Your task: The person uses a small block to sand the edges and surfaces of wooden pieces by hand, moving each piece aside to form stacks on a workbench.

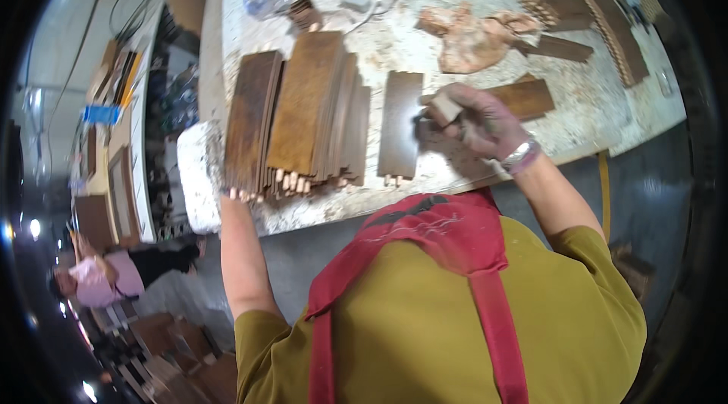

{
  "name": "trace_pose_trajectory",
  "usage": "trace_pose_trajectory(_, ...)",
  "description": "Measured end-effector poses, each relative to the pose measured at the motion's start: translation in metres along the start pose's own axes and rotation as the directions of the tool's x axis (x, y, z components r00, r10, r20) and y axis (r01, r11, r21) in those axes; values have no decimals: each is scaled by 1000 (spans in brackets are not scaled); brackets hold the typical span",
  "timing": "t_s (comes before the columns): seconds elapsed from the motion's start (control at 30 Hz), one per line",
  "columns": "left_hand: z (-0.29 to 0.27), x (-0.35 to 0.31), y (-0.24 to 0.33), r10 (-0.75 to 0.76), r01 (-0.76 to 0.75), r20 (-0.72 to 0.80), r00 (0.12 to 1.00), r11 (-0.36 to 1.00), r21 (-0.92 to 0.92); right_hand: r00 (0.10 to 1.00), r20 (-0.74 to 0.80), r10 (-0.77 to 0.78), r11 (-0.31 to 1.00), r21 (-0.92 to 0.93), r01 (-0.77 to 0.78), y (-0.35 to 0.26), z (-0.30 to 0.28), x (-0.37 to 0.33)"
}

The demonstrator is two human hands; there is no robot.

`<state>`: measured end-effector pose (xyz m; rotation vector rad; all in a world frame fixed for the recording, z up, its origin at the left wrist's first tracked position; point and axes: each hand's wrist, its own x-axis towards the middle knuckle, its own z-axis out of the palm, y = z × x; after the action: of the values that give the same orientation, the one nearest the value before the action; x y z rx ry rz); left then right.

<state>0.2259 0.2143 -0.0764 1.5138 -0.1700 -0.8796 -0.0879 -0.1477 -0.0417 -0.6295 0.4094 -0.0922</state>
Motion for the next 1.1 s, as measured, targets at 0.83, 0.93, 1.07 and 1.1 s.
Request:
trace_pose_trajectory(0.83,25,31,-48,-68,122,254,965,972,-202,939,32,343,908,246,-340,83,19,71)
trace_pose_trajectory(0.93,36,37,-58,-137,229,275,952,912,-341,934,-286,213,973,143,-178,87,64,70)
trace_pose_trajectory(1.07,20,36,-104,-36,49,212,977,997,-57,978,-57,202,974,115,-195,87,30,78)
trace_pose_trajectory(1.1,25,36,-110,-57,126,226,972,945,-302,978,-77,192,979,85,-185,89,24,83)
